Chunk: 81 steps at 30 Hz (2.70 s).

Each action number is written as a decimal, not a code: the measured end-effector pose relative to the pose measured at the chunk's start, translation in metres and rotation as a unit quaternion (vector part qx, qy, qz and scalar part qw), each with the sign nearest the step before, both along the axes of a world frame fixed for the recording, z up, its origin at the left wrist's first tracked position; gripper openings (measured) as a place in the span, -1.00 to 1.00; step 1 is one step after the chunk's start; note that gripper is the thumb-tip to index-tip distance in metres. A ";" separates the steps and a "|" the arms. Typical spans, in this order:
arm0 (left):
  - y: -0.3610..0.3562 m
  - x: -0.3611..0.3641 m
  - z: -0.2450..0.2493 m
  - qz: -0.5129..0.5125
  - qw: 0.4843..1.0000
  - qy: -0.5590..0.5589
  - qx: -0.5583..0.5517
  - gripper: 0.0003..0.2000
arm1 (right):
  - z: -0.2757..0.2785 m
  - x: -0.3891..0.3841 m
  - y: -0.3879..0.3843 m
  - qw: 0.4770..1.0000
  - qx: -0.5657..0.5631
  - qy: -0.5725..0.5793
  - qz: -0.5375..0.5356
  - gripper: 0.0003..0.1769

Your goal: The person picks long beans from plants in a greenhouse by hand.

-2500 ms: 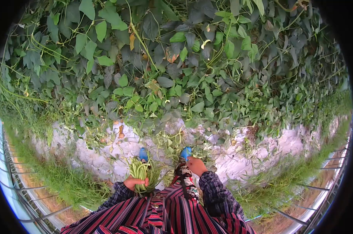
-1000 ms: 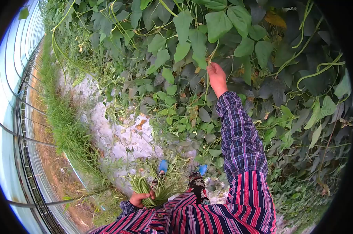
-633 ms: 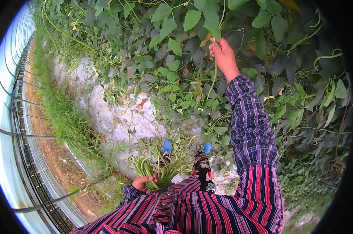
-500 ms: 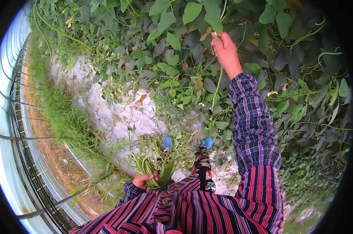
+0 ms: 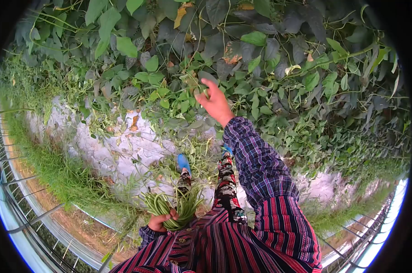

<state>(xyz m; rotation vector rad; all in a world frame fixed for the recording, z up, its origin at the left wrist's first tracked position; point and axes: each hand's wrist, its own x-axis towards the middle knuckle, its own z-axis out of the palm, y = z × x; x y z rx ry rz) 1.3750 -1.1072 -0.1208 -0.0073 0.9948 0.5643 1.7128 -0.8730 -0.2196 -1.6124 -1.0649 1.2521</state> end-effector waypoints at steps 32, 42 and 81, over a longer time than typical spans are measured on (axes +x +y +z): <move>-0.022 0.048 -0.086 -0.079 0.993 0.008 -0.087 -0.52 | -0.271 0.302 -0.035 0.886 -0.130 0.159 -0.416 -0.82; 0.002 0.028 -0.051 -0.097 0.995 0.018 -0.021 -0.61 | -0.114 0.139 -0.076 0.955 0.012 -0.291 0.062 -0.79; 0.094 0.045 0.154 0.034 0.797 0.085 0.597 -0.40 | 0.309 -0.186 -0.151 0.906 0.419 0.032 0.059 -0.66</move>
